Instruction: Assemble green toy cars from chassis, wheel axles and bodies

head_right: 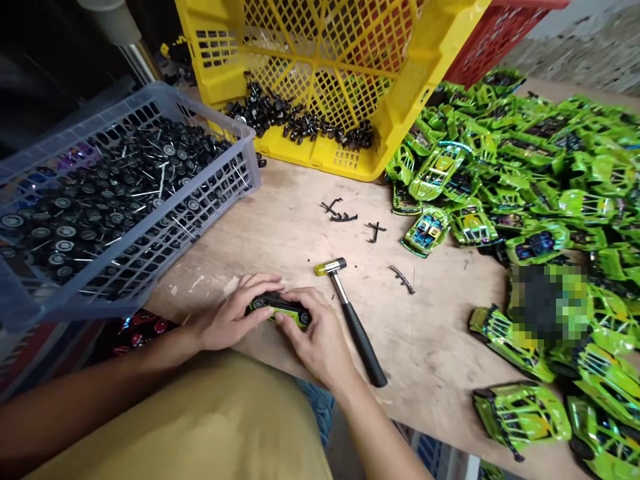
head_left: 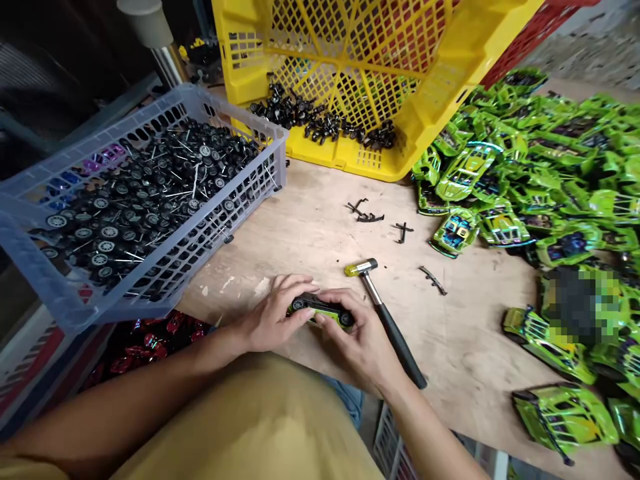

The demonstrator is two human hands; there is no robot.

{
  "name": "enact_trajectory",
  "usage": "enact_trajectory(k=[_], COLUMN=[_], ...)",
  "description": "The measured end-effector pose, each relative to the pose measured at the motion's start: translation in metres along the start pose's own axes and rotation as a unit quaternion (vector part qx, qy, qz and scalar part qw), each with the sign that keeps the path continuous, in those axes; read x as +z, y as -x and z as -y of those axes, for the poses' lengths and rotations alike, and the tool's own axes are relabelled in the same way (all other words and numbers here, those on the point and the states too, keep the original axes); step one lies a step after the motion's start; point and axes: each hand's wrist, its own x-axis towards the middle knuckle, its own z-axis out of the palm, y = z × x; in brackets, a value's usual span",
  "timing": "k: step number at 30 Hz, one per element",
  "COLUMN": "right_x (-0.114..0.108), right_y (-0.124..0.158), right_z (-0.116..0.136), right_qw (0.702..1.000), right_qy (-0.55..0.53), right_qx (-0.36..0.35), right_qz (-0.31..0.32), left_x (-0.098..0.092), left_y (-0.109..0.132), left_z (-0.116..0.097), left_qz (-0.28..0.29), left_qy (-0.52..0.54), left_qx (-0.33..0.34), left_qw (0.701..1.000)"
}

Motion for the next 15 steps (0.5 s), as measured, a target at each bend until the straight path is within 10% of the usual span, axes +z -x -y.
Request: enact_trajectory(k=[15], right_x=[-0.003], right_y=[-0.012], right_z=[0.016], right_qw=[0.994], right_qy=[0.069], right_qx=[0.034], right_qz=[0.074], left_x=[-0.013], left_y=[-0.006], left_z=[0.0], left_qz=[0.089], left_qy=[0.053], left_qx=[-0.014], left_qw=[0.994])
